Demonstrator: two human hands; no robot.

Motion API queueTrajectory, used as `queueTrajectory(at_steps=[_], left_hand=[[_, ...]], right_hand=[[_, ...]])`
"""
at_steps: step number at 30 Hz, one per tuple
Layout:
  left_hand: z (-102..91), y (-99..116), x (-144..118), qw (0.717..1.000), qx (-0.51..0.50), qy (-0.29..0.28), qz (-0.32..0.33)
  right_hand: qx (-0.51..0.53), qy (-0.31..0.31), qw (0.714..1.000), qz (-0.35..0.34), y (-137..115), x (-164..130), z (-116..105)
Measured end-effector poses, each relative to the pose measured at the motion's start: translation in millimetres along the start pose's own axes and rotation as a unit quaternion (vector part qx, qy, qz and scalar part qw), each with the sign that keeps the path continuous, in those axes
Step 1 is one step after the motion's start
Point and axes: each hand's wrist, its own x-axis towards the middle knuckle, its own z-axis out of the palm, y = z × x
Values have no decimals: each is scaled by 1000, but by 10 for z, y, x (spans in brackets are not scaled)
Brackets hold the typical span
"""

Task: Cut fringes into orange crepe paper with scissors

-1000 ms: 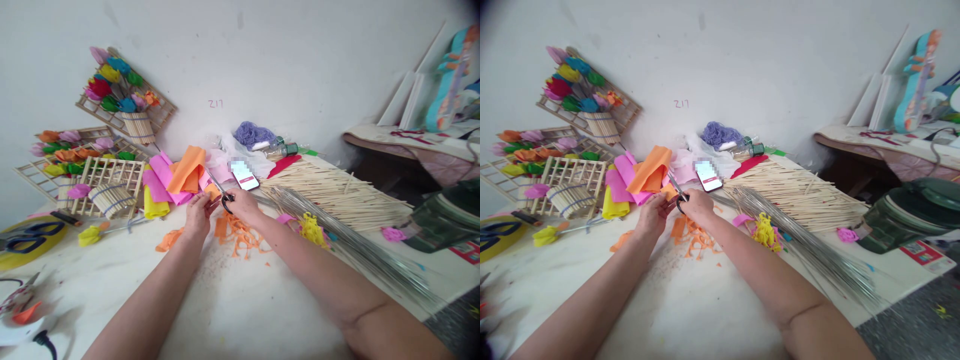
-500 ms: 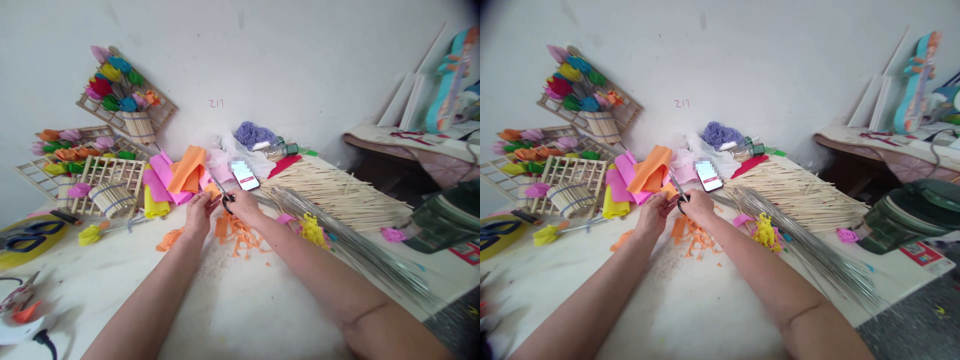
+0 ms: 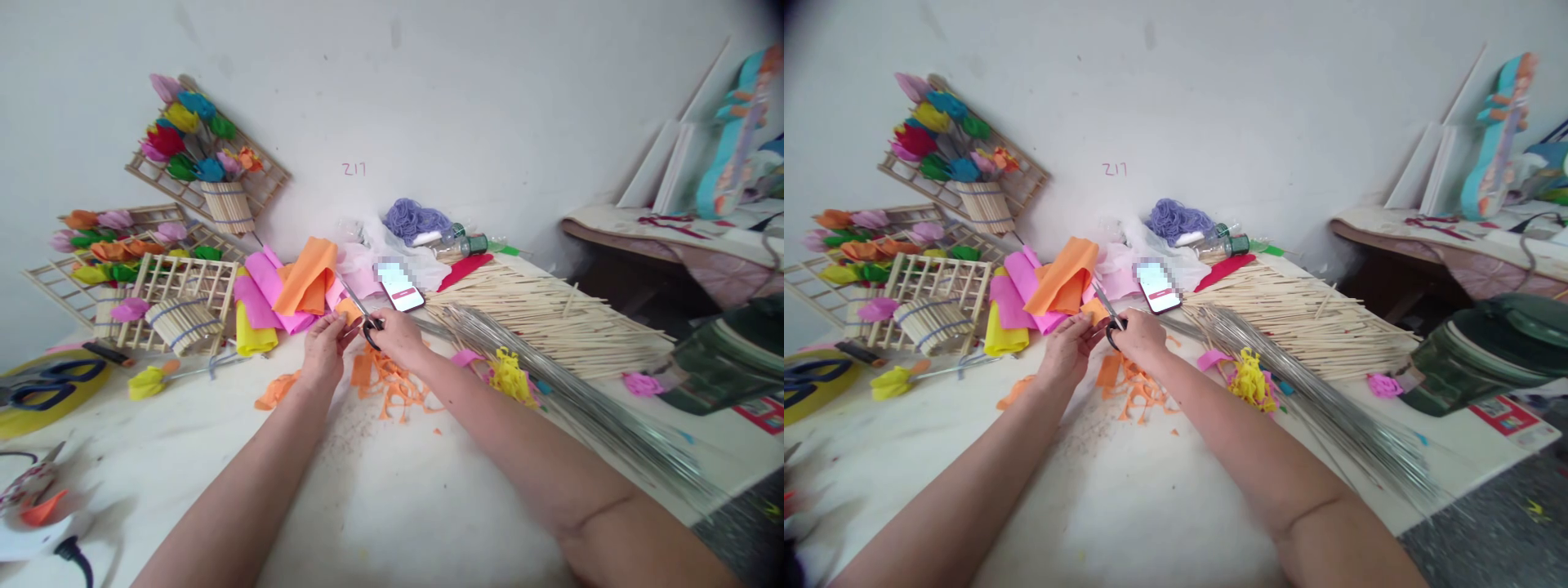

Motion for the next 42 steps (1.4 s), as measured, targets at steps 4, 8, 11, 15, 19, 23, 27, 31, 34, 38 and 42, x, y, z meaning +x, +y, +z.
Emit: queueTrajectory(at_steps=[4, 8, 11, 15, 19, 23, 27, 31, 34, 38, 42], left_hand=[[10, 20, -16, 1000, -6, -3, -11], [7, 22, -19, 1000, -7, -14, -14], [8, 23, -23, 1000, -3, -17, -15], [18, 33, -27, 1000, 3, -16, -18], [17, 31, -19, 1000, 8, -15, -18], [7, 27, -12, 1000, 10, -16, -15], [9, 37, -20, 1000, 5, -15, -17], [8, 34, -16, 1000, 6, -15, -15], [-3, 20, 1, 1000, 12, -19, -9], [-25, 6, 23, 1000, 21, -17, -7], [-37, -1, 29, 1000, 17, -13, 0]], right_hand=[[2, 0, 1000, -3, 3, 6, 0], [9, -6, 1000, -6, -6, -7, -17], [14, -7, 1000, -7, -11, -16, -29], [16, -1, 1000, -14, -8, -21, -31], [14, 0, 1000, -21, -1, -28, -26], [13, -1, 999, -30, 5, -39, -20], [18, -1, 999, -32, 6, -43, -16], [19, 2, 999, -28, 10, -30, -11], [13, -3, 999, -31, 11, -10, -7], [-3, -12, 1000, -25, -4, 7, -22], [-8, -1, 1000, -16, 4, 24, -29]])
